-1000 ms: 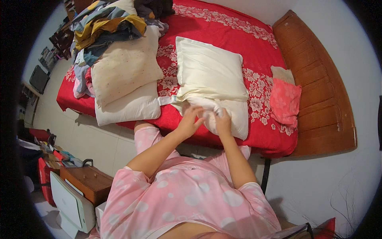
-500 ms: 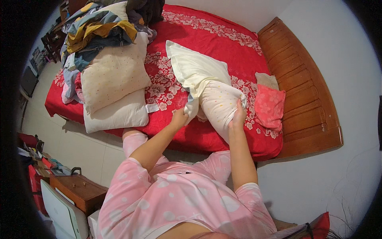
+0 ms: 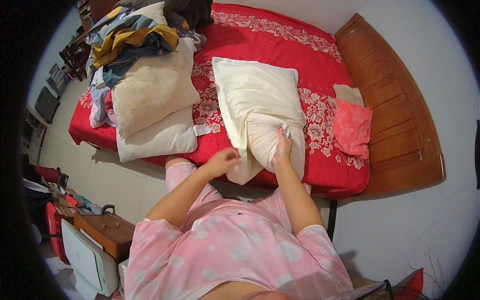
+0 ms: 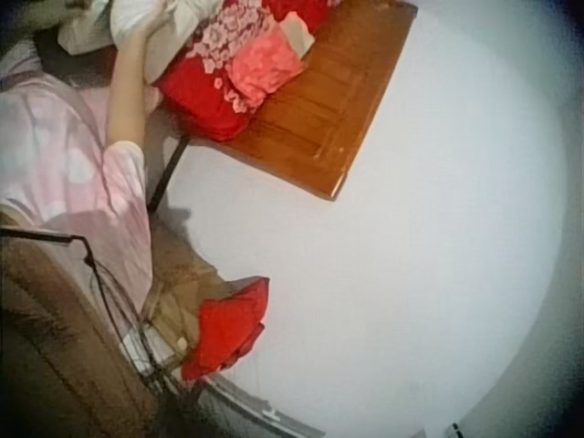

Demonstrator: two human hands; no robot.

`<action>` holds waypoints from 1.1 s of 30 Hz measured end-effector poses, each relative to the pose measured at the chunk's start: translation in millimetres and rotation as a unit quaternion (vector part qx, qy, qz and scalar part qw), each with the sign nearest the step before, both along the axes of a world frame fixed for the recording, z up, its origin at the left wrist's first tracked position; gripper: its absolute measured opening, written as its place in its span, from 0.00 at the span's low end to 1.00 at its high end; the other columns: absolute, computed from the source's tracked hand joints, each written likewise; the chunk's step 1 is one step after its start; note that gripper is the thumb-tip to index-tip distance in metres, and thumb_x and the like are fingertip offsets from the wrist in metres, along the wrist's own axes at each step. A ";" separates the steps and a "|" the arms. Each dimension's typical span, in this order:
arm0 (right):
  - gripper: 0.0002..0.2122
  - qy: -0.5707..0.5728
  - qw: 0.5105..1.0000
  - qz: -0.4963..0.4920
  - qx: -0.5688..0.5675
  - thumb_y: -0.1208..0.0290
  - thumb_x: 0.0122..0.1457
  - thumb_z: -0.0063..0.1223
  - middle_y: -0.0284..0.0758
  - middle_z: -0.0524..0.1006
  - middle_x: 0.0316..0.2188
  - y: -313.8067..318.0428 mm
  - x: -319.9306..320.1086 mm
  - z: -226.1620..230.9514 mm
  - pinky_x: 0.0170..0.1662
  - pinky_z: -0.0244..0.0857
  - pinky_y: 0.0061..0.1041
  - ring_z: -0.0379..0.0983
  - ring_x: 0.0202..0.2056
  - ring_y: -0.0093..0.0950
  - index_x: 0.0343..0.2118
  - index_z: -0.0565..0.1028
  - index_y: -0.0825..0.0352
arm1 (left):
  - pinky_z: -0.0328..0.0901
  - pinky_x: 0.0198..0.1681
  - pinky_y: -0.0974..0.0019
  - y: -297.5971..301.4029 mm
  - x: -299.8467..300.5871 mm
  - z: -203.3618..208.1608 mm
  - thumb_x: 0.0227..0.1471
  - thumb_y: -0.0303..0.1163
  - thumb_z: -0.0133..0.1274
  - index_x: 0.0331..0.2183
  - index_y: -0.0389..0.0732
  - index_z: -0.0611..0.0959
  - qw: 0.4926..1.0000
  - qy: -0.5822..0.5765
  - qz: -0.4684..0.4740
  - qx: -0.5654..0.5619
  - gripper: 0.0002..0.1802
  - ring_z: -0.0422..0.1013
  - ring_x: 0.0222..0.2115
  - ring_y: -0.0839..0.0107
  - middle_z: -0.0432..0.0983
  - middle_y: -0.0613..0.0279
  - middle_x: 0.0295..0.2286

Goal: The person places a pillowcase onto a pillow and then puts shirts over another pillow on a bed.

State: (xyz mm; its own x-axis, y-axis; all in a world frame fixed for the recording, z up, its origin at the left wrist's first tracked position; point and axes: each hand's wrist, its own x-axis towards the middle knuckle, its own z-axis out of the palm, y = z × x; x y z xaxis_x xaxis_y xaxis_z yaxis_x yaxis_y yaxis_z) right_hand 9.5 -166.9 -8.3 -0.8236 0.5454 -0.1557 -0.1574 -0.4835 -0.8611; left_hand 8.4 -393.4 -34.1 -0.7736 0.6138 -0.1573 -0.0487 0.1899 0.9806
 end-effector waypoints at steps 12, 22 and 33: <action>0.16 -0.015 0.995 0.064 0.079 0.69 0.56 0.52 0.34 0.71 0.39 -21.2 43.9 -32.6 0.44 0.60 0.21 0.66 0.39 0.24 0.45 0.67 0.71 | 0.63 0.31 0.62 34.2 -46.8 14.8 0.40 0.26 0.55 0.32 0.37 0.73 0.906 0.321 0.206 -0.183 0.12 0.68 0.27 0.60 0.70 0.53 0.25; 0.19 -0.097 0.912 0.263 0.299 0.76 0.51 0.54 0.37 0.72 0.40 -33.1 58.5 -40.0 0.46 0.62 0.25 0.68 0.43 0.27 0.47 0.67 0.68 | 0.64 0.37 0.61 35.5 16.8 59.1 0.33 0.20 0.54 0.29 0.40 0.75 0.900 0.428 -0.004 -0.083 0.14 0.66 0.34 0.57 0.69 0.55 0.31; 0.18 -0.235 0.827 -0.148 0.489 0.70 0.48 0.57 0.40 0.69 0.42 120.6 119.8 -117.1 0.42 0.64 0.25 0.68 0.40 0.30 0.43 0.70 0.67 | 0.64 0.41 0.59 45.3 14.6 47.1 0.34 0.22 0.53 0.35 0.42 0.78 0.869 0.467 -0.076 -0.146 0.19 0.67 0.37 0.57 0.69 0.59 0.38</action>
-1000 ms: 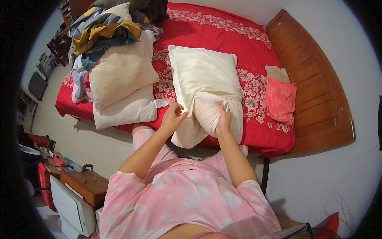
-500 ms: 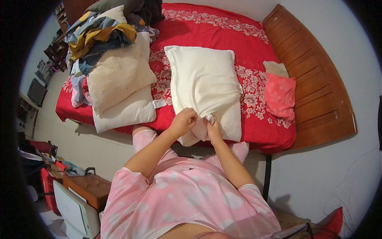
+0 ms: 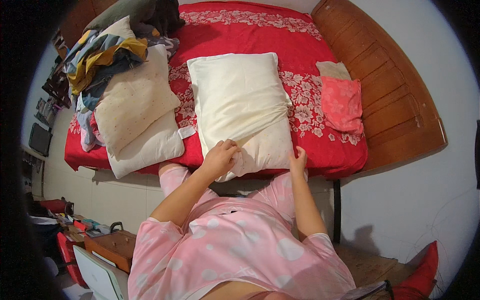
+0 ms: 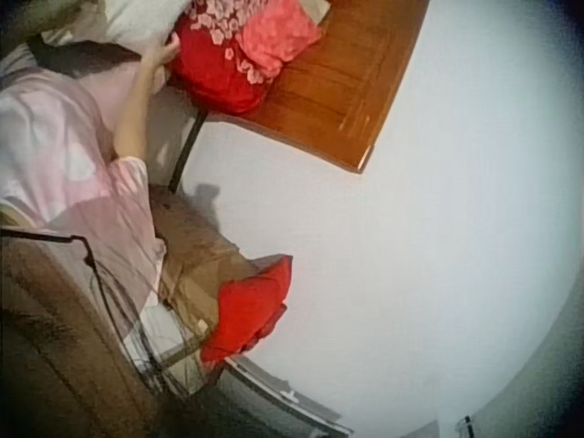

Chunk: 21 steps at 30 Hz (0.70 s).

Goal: The person places a pillowcase onto a pillow and then puts shirts over another pillow on a bed.

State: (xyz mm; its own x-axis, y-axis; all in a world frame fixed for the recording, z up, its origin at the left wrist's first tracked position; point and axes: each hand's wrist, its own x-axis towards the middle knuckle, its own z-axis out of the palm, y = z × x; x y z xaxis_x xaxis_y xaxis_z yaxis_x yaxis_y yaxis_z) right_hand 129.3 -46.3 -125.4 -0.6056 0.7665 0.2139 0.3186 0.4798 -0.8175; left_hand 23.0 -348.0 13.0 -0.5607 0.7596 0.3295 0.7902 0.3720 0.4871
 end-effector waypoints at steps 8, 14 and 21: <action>0.18 0.066 0.967 0.045 -0.242 0.65 0.48 0.61 0.36 0.74 0.31 -16.0 14.4 7.4 0.38 0.64 0.28 0.70 0.31 0.30 0.36 0.67 0.69 | 0.65 0.41 0.58 13.8 -3.2 -5.2 0.39 0.26 0.52 0.39 0.43 0.76 0.992 -0.099 0.018 -0.074 0.19 0.68 0.38 0.53 0.69 0.53 0.37; 0.19 0.068 0.974 0.210 -0.044 0.69 0.49 0.58 0.48 0.73 0.35 -104.6 -40.6 109.0 0.41 0.64 0.33 0.72 0.38 0.42 0.42 0.66 0.70 | 0.61 0.45 0.56 25.7 -2.8 -2.5 0.38 0.41 0.59 0.38 0.37 0.75 0.993 -0.090 0.045 -0.065 0.25 0.65 0.39 0.51 0.69 0.49 0.35; 0.22 0.066 0.941 0.332 -0.025 0.70 0.52 0.53 0.50 0.67 0.47 -128.5 -63.4 122.2 0.51 0.59 0.33 0.65 0.48 0.44 0.49 0.63 0.71 | 0.64 0.38 0.55 38.4 -7.7 -1.1 0.34 0.44 0.62 0.34 0.33 0.70 0.984 0.037 0.158 -0.075 0.30 0.65 0.35 0.50 0.67 0.46 0.37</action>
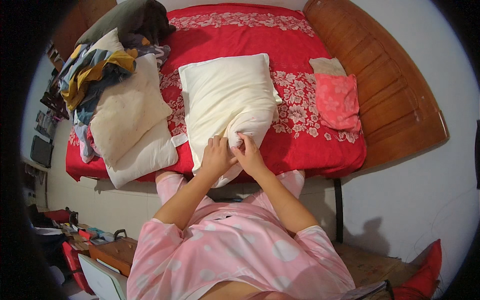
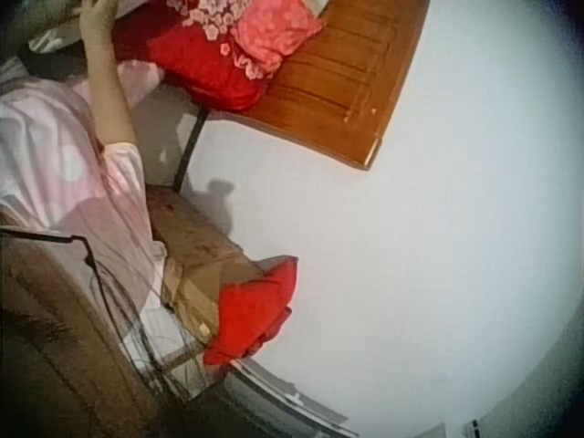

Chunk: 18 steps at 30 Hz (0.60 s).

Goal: The person places a pillowcase onto a pillow and then puts shirts over another pillow on a bed.

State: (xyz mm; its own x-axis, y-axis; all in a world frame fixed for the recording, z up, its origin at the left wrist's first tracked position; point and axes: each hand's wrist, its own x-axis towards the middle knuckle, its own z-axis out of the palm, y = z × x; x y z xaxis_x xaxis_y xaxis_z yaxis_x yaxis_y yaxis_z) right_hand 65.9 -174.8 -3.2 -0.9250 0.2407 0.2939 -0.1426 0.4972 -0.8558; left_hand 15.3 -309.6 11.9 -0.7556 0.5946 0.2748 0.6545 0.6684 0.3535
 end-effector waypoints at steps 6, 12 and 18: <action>0.18 -0.043 0.980 0.108 -0.163 0.75 0.56 0.48 0.35 0.71 0.44 14.4 -7.9 3.3 0.44 0.62 0.21 0.68 0.42 0.23 0.50 0.66 0.69 | 0.64 0.34 0.53 7.2 -21.6 2.9 0.37 0.39 0.60 0.32 0.37 0.71 0.997 0.002 0.014 0.078 0.22 0.68 0.35 0.50 0.70 0.46 0.34; 0.14 0.015 0.982 -0.172 -0.075 0.77 0.50 0.54 0.37 0.71 0.42 74.6 -40.6 -13.9 0.40 0.65 0.23 0.69 0.40 0.26 0.42 0.71 0.64 | 0.63 0.32 0.52 -5.1 -47.3 36.6 0.40 0.33 0.58 0.33 0.39 0.70 0.981 -0.077 0.105 0.145 0.18 0.70 0.30 0.47 0.73 0.46 0.27; 0.21 0.024 0.949 -0.288 0.127 0.73 0.47 0.56 0.44 0.69 0.44 116.4 -107.3 -50.5 0.51 0.56 0.39 0.63 0.49 0.42 0.46 0.66 0.66 | 0.64 0.32 0.54 -21.5 -61.1 44.7 0.41 0.33 0.57 0.34 0.39 0.70 0.975 -0.100 0.137 0.146 0.18 0.71 0.30 0.47 0.74 0.45 0.27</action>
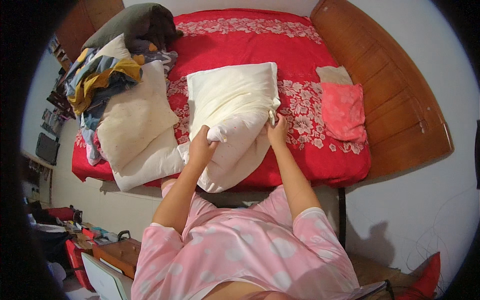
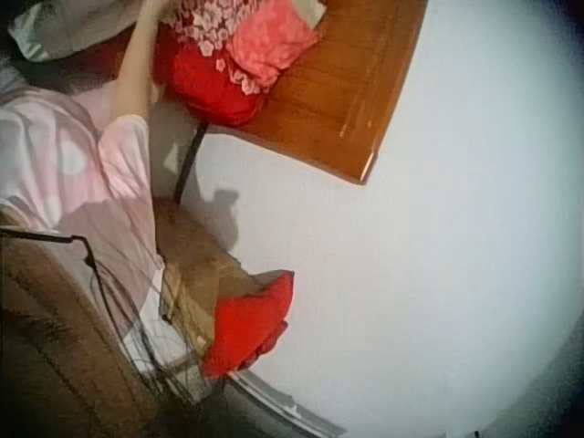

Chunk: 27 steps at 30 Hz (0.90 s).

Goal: The person places a pillowcase onto a pillow and then puts shirts over another pillow on a bed.

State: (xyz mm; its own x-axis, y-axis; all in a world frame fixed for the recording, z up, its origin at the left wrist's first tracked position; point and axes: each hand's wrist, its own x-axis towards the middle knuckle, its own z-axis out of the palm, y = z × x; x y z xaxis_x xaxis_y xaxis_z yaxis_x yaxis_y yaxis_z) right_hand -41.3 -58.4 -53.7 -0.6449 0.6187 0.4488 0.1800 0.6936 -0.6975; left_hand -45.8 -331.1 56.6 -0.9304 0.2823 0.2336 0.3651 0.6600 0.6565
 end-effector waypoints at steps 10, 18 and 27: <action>0.17 -0.188 0.949 0.236 -0.088 0.61 0.57 0.47 0.51 0.75 0.24 -44.9 102.1 37.1 0.37 0.62 0.39 0.71 0.31 0.44 0.24 0.75 0.74 | 0.64 0.35 0.55 24.6 15.6 -10.7 0.39 0.31 0.58 0.34 0.38 0.71 0.987 0.045 -0.102 -0.117 0.18 0.70 0.33 0.50 0.73 0.49 0.29; 0.15 -0.199 0.970 0.087 -0.106 0.61 0.56 0.49 0.48 0.75 0.21 4.3 227.4 -5.7 0.36 0.63 0.40 0.72 0.27 0.45 0.30 0.77 0.71 | 0.59 0.40 0.58 60.6 36.6 -40.2 0.29 0.23 0.57 0.30 0.41 0.74 0.960 0.196 -0.180 -0.088 0.18 0.64 0.37 0.58 0.67 0.58 0.31; 0.22 -0.062 0.987 0.082 0.120 0.76 0.43 0.56 0.37 0.68 0.46 -44.2 164.8 43.8 0.56 0.48 0.42 0.64 0.48 0.36 0.45 0.69 0.62 | 0.58 0.45 0.57 55.3 60.3 -48.0 0.28 0.25 0.59 0.33 0.39 0.72 0.958 0.185 -0.218 -0.035 0.23 0.64 0.39 0.57 0.67 0.57 0.35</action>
